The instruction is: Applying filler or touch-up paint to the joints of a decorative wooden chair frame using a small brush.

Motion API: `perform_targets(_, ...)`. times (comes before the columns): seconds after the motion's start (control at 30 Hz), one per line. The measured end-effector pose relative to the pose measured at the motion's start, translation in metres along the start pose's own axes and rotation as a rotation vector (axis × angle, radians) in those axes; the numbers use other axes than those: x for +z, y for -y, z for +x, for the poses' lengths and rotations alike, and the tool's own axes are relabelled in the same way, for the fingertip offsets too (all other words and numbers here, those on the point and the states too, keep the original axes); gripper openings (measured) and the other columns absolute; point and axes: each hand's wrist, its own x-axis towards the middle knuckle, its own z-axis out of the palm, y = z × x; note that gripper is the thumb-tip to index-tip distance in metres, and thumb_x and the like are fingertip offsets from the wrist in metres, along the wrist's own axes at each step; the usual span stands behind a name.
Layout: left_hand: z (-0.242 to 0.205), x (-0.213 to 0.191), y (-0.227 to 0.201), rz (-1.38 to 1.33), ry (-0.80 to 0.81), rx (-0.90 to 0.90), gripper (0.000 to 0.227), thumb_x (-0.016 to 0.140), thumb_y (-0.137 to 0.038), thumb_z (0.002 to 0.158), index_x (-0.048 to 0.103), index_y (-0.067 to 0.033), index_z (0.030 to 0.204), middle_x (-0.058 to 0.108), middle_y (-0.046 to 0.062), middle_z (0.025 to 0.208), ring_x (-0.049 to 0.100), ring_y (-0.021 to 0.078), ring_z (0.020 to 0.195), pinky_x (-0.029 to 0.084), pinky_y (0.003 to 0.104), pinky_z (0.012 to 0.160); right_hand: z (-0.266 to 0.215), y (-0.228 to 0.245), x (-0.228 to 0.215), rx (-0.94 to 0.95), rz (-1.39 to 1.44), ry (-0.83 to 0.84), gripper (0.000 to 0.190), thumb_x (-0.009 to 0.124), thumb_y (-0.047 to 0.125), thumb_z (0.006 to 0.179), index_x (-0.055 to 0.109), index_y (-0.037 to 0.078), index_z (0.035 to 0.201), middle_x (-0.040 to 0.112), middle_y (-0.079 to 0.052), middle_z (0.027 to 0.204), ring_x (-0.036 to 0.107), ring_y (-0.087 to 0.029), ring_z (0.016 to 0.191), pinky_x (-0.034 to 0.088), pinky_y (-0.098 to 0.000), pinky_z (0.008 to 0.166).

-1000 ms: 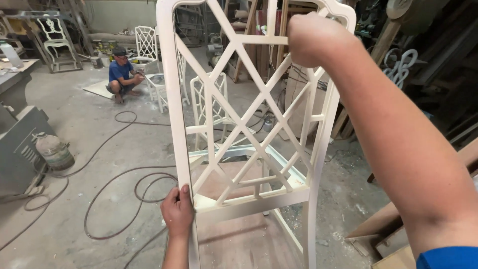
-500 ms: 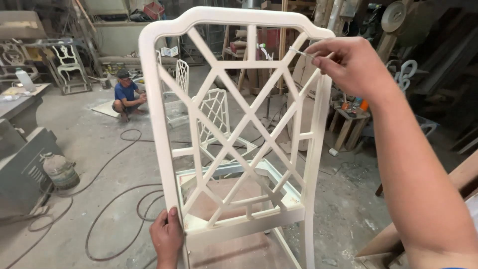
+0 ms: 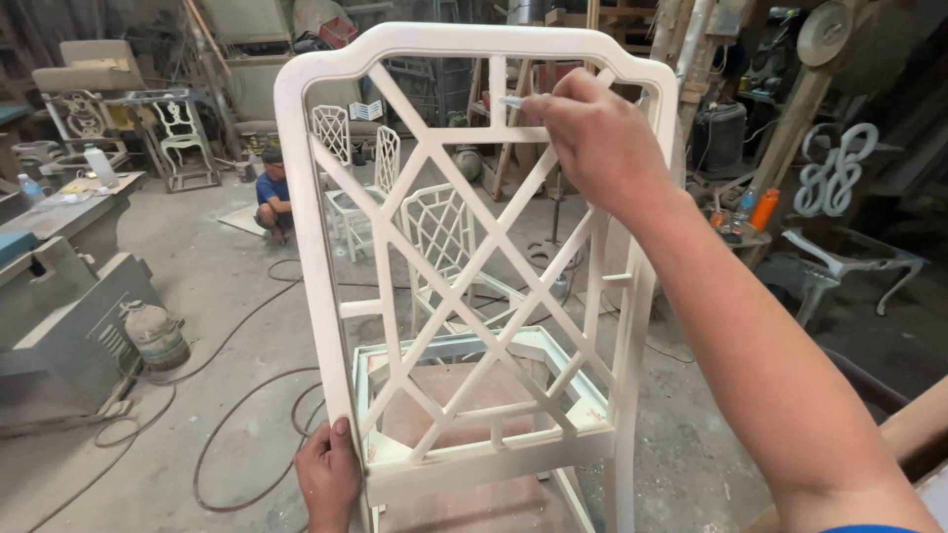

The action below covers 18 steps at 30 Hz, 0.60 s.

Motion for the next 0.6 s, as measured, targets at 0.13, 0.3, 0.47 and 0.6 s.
perform_targets(0.13,0.003,0.001,-0.006,-0.011,-0.021,0.052,0.057,0.050,-0.049,0.099,0.032,-0.0093,0.062,0.030,0.000,0.056,0.031,0.0153,0.060,0.026,0.035,0.056,0.005,0.000,0.007,-0.013,-0.004,0.041,0.026,0.057,0.004,0.108,0.077,0.004,0.124,0.060,-0.010,0.093,0.060,-0.025,0.062,0.056,-0.0356,0.054)
perform_targets(0.3,0.004,0.002,-0.004,-0.022,-0.018,0.082,0.057,0.050,-0.048,0.100,0.036,-0.0089,0.061,0.034,0.000,0.056,0.034,0.0150,0.060,0.028,0.034,0.057,0.003,-0.001,0.012,-0.021,-0.094,0.109,0.031,0.060,0.003,0.103,0.074,0.010,0.131,0.064,-0.011,0.108,0.067,-0.028,0.070,0.064,-0.0412,0.064)
perform_targets(0.47,0.006,0.005,-0.007,-0.041,-0.010,0.088,0.056,0.050,-0.048,0.100,0.033,-0.0104,0.061,0.032,-0.001,0.056,0.033,0.0138,0.058,0.028,0.033,0.055,0.004,0.010,-0.004,0.003,-0.319,0.193,0.037,0.058,0.003,0.102,0.075,0.016,0.132,0.061,-0.007,0.098,0.065,-0.025,0.058,0.062,-0.0384,0.044)
perform_targets(0.6,0.009,0.009,-0.002,-0.059,-0.021,0.043,0.053,0.054,-0.043,0.098,0.041,-0.0082,0.060,0.038,0.001,0.054,0.038,0.0143,0.058,0.032,0.034,0.055,0.028,0.021,0.003,0.085,-0.341,0.247,0.030,0.059,0.005,0.104,0.077,0.020,0.124,0.062,-0.005,0.090,0.058,-0.019,0.054,0.051,-0.0290,0.041)
